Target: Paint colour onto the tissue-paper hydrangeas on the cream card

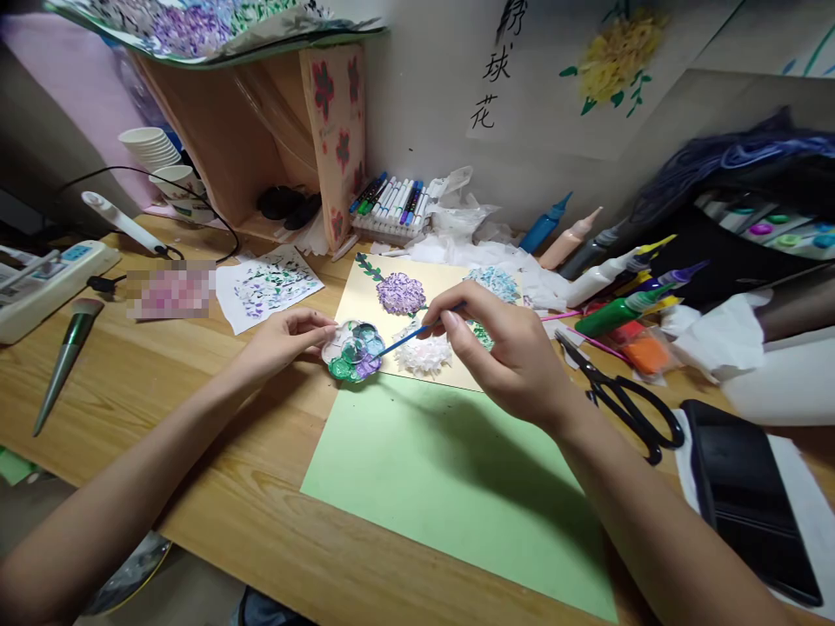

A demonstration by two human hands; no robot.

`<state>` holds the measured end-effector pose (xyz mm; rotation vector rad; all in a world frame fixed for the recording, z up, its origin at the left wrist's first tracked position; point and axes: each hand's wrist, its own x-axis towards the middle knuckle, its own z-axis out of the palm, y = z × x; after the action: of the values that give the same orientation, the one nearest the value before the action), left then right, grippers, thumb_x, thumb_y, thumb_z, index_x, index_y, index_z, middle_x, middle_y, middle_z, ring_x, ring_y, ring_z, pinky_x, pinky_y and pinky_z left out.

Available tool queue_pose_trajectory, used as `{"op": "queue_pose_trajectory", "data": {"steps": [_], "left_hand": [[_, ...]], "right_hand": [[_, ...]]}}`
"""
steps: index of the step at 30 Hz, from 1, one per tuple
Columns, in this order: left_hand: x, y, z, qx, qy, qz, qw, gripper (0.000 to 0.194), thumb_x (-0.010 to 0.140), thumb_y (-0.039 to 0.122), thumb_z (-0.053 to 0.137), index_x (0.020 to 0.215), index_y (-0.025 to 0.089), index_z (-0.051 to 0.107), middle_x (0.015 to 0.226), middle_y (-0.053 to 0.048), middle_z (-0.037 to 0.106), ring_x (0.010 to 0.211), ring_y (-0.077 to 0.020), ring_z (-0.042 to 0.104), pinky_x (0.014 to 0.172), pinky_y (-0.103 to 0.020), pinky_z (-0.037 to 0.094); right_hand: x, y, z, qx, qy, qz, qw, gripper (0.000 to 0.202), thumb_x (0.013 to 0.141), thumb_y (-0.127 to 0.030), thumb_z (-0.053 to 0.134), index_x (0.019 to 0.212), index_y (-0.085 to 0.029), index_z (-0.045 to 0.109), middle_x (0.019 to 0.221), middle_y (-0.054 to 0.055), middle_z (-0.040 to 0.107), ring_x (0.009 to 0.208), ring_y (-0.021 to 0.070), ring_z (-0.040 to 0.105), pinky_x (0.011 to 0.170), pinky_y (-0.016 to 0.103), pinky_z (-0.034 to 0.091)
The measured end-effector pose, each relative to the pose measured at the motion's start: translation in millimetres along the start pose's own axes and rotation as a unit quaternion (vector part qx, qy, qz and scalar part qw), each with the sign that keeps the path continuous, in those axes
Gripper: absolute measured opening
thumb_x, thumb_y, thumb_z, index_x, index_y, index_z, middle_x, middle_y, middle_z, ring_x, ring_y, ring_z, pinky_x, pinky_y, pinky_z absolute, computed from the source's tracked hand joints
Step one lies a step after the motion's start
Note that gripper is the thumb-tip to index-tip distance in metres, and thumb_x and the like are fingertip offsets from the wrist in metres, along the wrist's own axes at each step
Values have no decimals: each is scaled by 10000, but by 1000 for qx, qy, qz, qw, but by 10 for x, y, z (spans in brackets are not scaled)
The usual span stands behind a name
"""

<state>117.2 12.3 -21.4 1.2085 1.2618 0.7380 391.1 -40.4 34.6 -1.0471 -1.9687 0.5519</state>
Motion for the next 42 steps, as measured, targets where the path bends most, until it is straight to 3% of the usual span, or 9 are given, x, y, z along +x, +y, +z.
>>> {"op": "queue_pose_trajectory", "data": {"steps": [3,7,13,27,29,34,42], "left_hand": [[-6,15,6,0,0,-3,1000,268,690,329,769,855,132,692,779,-32,697,660,-120,634,621,-242,526],[-11,32,13,-1,4,-1,1000,272,673,331,785,834,131,695,807,-40,696,687,-128,634,643,-253,530],[-4,13,8,-3,4,4,1000,345,638,386,808,843,134,694,832,-47,699,703,-142,640,661,-273,539],[-6,-3,-1,8,5,12,1000,318,664,372,784,853,133,695,804,-36,689,657,-121,625,635,-257,532],[8,-13,-7,9,7,11,1000,318,660,374,786,850,134,695,800,-34,693,657,-123,629,629,-253,532],[67,-70,-32,23,1,4,1000,313,667,367,784,854,135,690,759,-38,705,644,-134,644,615,-251,534],[90,-121,-37,45,-5,-3,999,291,695,366,762,870,144,693,743,-39,710,618,-134,646,558,-228,501]], "right_hand": [[11,8,-2,-5,-18,6,1000,162,950,-303,481,961,-270,639,837,16,667,756,160,634,670,297,492],[16,9,4,14,22,25,999,171,950,-335,473,947,-293,638,848,18,663,792,177,633,709,318,498],[20,16,15,14,16,64,998,209,929,-417,485,907,-294,653,820,33,666,763,201,634,691,349,513],[46,72,20,68,17,68,995,155,949,-285,498,907,-220,633,834,17,643,774,130,618,706,264,497],[69,94,8,94,43,72,992,150,938,-281,515,891,-214,641,818,18,642,753,133,618,690,270,503],[145,168,-88,105,187,76,974,130,900,-233,536,818,-202,632,765,10,615,650,124,615,620,284,490],[155,194,-108,28,167,88,982,146,907,-283,537,812,-202,613,738,13,597,649,121,623,575,265,494]]}}
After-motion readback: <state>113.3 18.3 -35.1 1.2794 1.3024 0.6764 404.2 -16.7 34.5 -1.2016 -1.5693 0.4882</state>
